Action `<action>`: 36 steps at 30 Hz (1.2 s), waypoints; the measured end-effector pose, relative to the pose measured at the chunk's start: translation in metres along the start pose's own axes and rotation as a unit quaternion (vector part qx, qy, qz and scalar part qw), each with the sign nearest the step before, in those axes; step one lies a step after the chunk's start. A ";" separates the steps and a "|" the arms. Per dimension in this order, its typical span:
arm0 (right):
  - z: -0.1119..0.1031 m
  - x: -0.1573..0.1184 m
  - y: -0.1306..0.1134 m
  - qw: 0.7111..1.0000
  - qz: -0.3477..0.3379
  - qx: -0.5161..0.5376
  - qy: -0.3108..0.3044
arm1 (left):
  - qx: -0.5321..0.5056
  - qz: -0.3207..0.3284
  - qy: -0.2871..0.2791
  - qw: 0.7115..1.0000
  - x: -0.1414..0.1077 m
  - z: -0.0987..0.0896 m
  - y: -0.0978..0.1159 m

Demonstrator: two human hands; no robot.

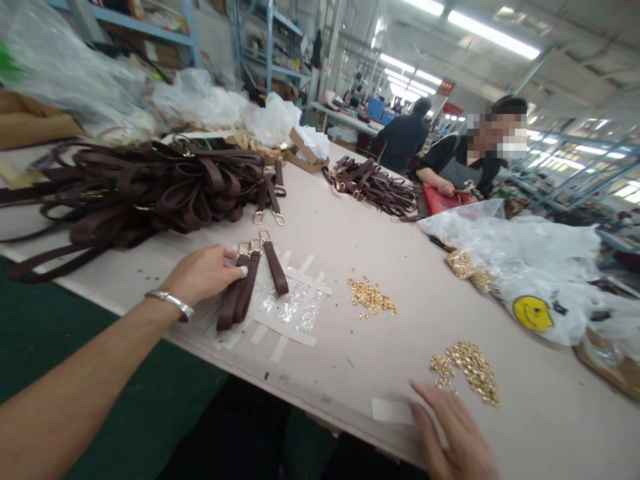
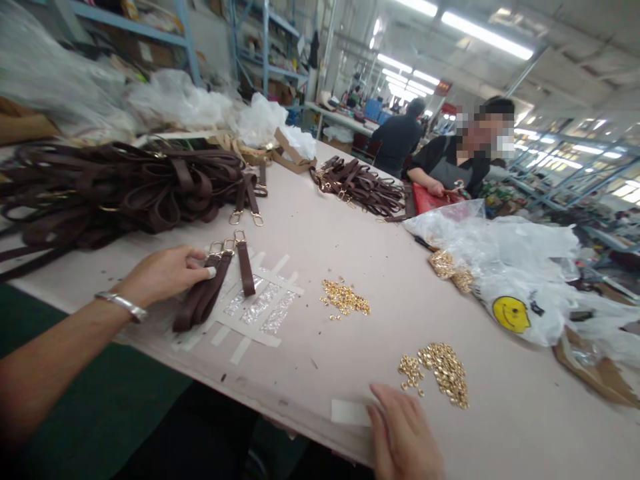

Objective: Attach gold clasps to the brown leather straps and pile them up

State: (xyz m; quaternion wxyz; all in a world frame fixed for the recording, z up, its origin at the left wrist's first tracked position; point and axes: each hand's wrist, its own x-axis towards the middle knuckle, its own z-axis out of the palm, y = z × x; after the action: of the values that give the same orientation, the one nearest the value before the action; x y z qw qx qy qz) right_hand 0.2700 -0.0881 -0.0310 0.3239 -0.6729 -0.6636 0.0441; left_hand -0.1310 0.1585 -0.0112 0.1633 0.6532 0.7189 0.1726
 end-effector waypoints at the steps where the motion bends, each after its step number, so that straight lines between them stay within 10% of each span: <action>1: 0.016 0.016 -0.009 0.998 -0.055 -0.018 -0.033 | -0.006 0.004 -0.007 1.000 0.001 -0.001 0.000; 6: 0.077 0.072 -0.045 0.978 -0.097 -0.162 -0.091 | -0.033 0.015 -0.033 0.999 0.003 -0.005 0.004; 12: 0.100 0.083 -0.037 0.973 -0.118 -0.190 -0.054 | -0.107 0.002 0.000 0.994 -0.002 -0.009 0.006; 18: 0.091 0.075 -0.035 0.999 -0.015 0.025 0.025 | -0.266 -0.013 0.028 0.963 -0.038 -0.023 0.013; 23: 0.074 0.062 -0.080 0.935 0.184 0.303 -0.010 | -0.459 -0.012 -0.096 0.883 -0.096 -0.021 0.050; 30: 0.074 0.055 -0.120 0.847 0.183 0.495 -0.064 | -0.566 0.011 -0.254 0.784 -0.148 0.019 0.088; 36: 0.066 0.053 -0.112 0.863 0.204 0.452 -0.095 | -0.564 0.048 -0.296 0.769 -0.158 0.032 0.096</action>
State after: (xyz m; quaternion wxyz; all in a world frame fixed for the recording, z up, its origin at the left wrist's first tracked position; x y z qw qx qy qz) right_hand 0.1467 -0.0240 -0.0080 0.5114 -0.5661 -0.4461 0.4680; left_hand -0.0164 0.0110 0.0060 0.6990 0.4960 0.3754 0.3528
